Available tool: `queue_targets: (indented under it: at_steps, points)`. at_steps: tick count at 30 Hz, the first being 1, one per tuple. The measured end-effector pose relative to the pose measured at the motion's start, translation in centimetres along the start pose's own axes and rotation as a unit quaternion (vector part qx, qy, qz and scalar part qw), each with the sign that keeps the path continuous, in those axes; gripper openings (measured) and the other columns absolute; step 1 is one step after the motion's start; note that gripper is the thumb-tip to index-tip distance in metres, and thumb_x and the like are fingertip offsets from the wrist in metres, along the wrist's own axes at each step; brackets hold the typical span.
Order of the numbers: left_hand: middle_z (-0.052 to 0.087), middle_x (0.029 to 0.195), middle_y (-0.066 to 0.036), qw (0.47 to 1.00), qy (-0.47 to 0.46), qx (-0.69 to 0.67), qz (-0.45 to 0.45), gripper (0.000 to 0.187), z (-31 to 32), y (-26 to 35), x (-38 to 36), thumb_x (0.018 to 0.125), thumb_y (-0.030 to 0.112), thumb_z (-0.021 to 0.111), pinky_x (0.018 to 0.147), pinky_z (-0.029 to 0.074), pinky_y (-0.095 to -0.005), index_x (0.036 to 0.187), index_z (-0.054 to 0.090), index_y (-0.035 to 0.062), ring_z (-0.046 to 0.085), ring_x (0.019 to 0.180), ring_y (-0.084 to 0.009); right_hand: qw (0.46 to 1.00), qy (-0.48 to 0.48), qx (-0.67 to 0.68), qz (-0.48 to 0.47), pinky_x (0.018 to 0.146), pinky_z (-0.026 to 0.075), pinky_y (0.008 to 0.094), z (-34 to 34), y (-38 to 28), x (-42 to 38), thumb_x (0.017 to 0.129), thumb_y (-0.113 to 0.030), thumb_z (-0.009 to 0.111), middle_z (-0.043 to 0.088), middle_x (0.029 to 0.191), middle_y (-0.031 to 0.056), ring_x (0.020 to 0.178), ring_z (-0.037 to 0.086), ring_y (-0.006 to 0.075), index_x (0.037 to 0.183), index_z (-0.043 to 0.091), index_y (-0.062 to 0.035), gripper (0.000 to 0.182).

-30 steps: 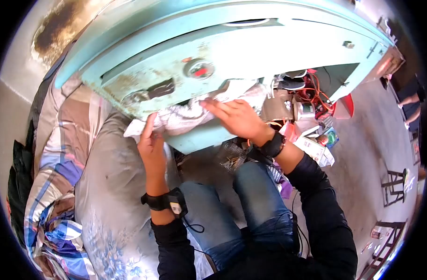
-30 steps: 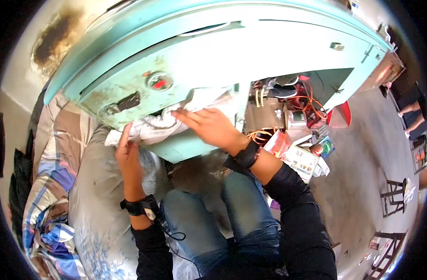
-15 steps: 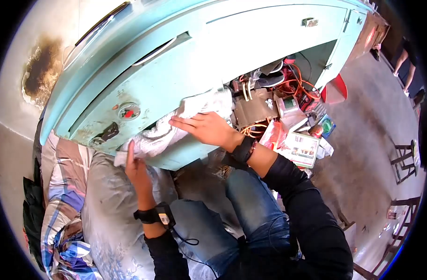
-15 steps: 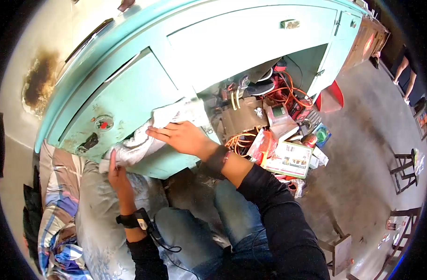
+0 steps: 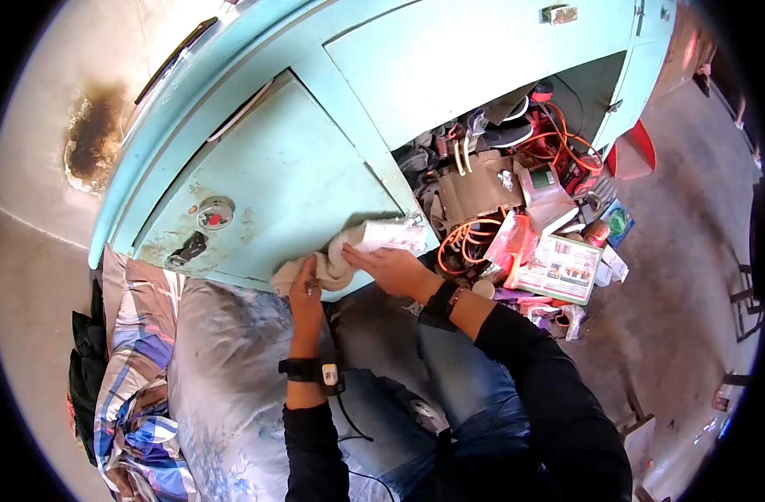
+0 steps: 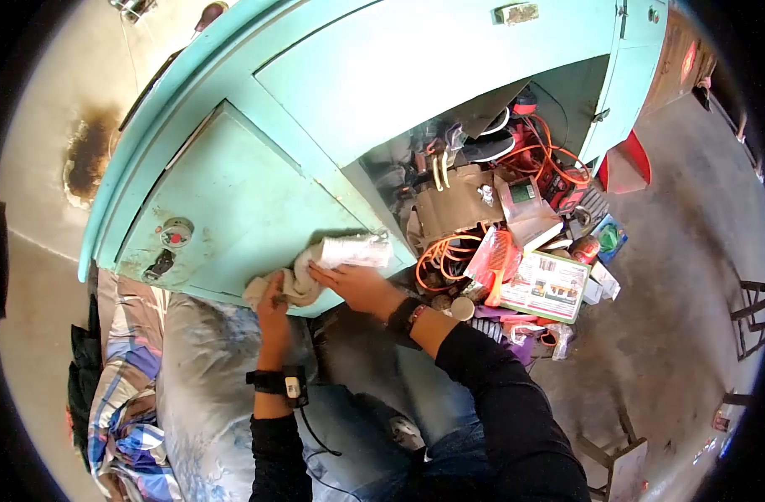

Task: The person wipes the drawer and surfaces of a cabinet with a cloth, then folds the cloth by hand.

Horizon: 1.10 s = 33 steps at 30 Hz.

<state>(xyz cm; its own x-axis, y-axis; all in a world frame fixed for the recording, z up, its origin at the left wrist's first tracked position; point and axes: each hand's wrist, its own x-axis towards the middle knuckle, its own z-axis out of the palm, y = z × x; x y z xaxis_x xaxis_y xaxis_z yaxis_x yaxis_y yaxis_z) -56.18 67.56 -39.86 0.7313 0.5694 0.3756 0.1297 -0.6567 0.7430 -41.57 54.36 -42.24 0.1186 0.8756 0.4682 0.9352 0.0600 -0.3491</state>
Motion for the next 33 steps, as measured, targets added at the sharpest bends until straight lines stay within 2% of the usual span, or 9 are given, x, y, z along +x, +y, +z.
queue_targets:
  at_steps: [2, 5, 7, 10, 14, 19, 23, 25, 33]
  points:
    - [0.05, 0.097, -0.006, 0.997, 0.026, -0.06, -0.037, 0.05, -1.6, 0.8, 0.7, 0.064, -0.01, 0.035, 0.067, 0.036, -0.0191, 0.112, 0.039, -0.0005, 0.043, 0.07, -0.0084, 0.996, 0.08, -0.042, 0.016, 0.057, 0.04, 0.0261, -1.2, -0.4, 1.3, 0.058, -0.004, 0.049, 0.037, 0.118, 0.0079, 0.066, 0.051, 0.0175, 0.12, 0.028, -0.0096, 0.065]
    - [0.049, 0.09, -0.002, 0.99, 0.086, -0.082, -0.082, 0.048, -2.2, 6.5, 2.2, 0.068, -0.009, 0.034, 0.069, 0.035, -0.0177, 0.114, 0.038, 0.0004, 0.042, 0.071, -0.0071, 0.975, 0.219, -0.048, 0.003, 0.067, 0.038, 0.0279, -4.4, -0.3, 3.7, 0.056, -0.003, 0.049, 0.038, 0.117, 0.0082, 0.074, 0.048, 0.0162, 0.119, 0.028, -0.0059, 0.066]
    - [0.048, 0.087, -0.001, 0.98, 0.06, -0.163, -0.093, 0.047, -2.5, 6.1, 2.3, 0.069, -0.008, 0.035, 0.067, 0.034, -0.017, 0.114, 0.037, 0.0009, 0.04, 0.068, -0.006, 0.975, 0.217, -0.041, -0.003, 0.07, 0.036, 0.029, -3.2, -0.2, 3.6, 0.056, -0.004, 0.05, 0.036, 0.119, 0.0089, 0.078, 0.046, 0.0166, 0.119, 0.028, -0.0053, 0.066]
    - [0.05, 0.094, -0.001, 0.99, 0.019, -0.106, -0.093, 0.044, -1.9, 1.4, 1.3, 0.068, -0.007, 0.035, 0.062, 0.033, -0.0143, 0.111, 0.041, 0.0001, 0.041, 0.066, -0.0049, 0.993, 0.094, 0.013, 0.074, 0.065, 0.036, 0.0281, 0.1, -0.9, 1.6, 0.058, -0.004, 0.048, 0.033, 0.121, 0.0086, 0.083, 0.049, 0.0179, 0.121, 0.024, -0.0056, 0.068]
    - [0.05, 0.099, -0.003, 0.994, -0.048, -0.062, -0.08, 0.043, -0.8, 0.6, 0.9, 0.067, -0.007, 0.035, 0.066, 0.034, -0.016, 0.11, 0.043, -0.0007, 0.044, 0.072, -0.0064, 0.998, 0.014, 0.005, 0.066, 0.066, 0.037, 0.0261, 2.6, -0.3, -0.8, 0.058, -0.005, 0.047, 0.033, 0.121, 0.0086, 0.082, 0.049, 0.0181, 0.121, 0.024, -0.0055, 0.067]
    - [0.043, 0.111, -0.006, 0.995, -0.032, -0.052, -0.083, 0.045, -1.2, 4.1, 1.4, 0.069, -0.006, 0.036, 0.075, 0.032, -0.0176, 0.114, 0.037, -0.0013, 0.042, 0.084, -0.0075, 0.991, 0.126, -0.013, 0.053, 0.069, 0.036, 0.0255, -0.5, -1.1, 0.8, 0.058, -0.006, 0.049, 0.035, 0.119, 0.0095, 0.077, 0.046, 0.0184, 0.118, 0.029, -0.0031, 0.063]
    - [0.045, 0.106, -0.004, 0.988, 0.066, -0.126, -0.062, 0.046, -2.5, 6.7, 2.3, 0.069, -0.006, 0.036, 0.069, 0.033, -0.0171, 0.114, 0.036, -0.0031, 0.042, 0.075, -0.0061, 0.975, 0.206, -0.001, 0.079, 0.071, 0.034, 0.029, -3.2, -1.3, 2.5, 0.057, -0.003, 0.049, 0.036, 0.118, 0.0108, 0.083, 0.045, 0.0203, 0.116, 0.031, -0.0025, 0.062]
    - [0.048, 0.094, -0.004, 0.981, 0.072, -0.16, -0.083, 0.045, -2.5, 5.3, 2.3, 0.068, -0.006, 0.034, 0.053, 0.028, -0.0151, 0.112, 0.04, -0.0015, 0.032, 0.057, -0.0037, 0.971, 0.232, -0.018, 0.062, 0.071, 0.034, 0.0297, -1.7, -0.3, 2.5, 0.056, -0.002, 0.049, 0.035, 0.118, 0.011, 0.086, 0.044, 0.0211, 0.116, 0.03, -0.0024, 0.063]
    - [0.049, 0.1, -0.002, 0.99, -0.058, -0.075, -0.102, 0.046, 0.6, 0.6, 0.8, 0.065, -0.009, 0.035, 0.064, 0.035, -0.0168, 0.109, 0.044, 0.0012, 0.043, 0.071, -0.0064, 0.986, 0.097, 0.047, 0.127, 0.079, 0.032, 0.0331, 4.7, -0.4, -2.4, 0.057, -0.004, 0.048, 0.034, 0.118, 0.0123, 0.094, 0.041, 0.0252, 0.116, 0.028, 0.0009, 0.063]
